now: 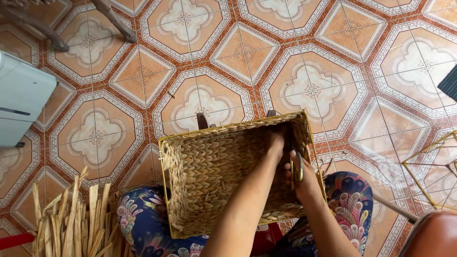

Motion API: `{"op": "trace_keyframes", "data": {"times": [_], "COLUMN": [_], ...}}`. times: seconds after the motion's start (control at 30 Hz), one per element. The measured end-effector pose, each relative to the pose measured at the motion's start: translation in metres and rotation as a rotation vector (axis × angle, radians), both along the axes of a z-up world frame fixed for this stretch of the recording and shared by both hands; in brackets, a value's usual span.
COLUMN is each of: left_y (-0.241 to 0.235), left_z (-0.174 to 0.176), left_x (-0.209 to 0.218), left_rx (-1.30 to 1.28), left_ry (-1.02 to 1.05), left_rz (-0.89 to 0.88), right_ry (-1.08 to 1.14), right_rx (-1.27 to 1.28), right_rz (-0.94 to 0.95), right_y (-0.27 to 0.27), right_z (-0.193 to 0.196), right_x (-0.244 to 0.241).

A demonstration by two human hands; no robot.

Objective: Weaving and trimming a rectangular basket using dried plant fibers and scissors.

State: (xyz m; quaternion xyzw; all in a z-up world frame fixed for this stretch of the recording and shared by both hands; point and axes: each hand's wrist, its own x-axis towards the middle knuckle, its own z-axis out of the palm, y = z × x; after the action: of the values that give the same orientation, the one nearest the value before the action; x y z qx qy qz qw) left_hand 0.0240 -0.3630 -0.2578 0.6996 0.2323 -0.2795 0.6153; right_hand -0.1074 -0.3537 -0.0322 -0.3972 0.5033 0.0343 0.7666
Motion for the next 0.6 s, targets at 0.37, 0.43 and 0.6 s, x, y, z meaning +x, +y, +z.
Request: {"op": "trace_keyframes", "data": {"times": [0.37, 0.43, 0.6], "left_y": [0.001, 0.01, 0.018], "left_z": [-0.008, 0.04, 0.021], "left_x": [0.006, 0.014, 0.013], "left_rx": [0.131, 0.178, 0.215], "left_ry": [-0.061, 0.037, 0.097], "left_rz": [-0.125, -0.22, -0.256], "right_ry": [-0.101, -0.103, -0.144], "right_rx": [-0.133, -0.133, -0.175], "right_rz": [0.048, 0.041, 0.034], "right_y": [0.001, 0.001, 0.001], "right_z": [-0.01, -0.011, -0.018], "right_x": [0.007, 0.008, 0.006]}}
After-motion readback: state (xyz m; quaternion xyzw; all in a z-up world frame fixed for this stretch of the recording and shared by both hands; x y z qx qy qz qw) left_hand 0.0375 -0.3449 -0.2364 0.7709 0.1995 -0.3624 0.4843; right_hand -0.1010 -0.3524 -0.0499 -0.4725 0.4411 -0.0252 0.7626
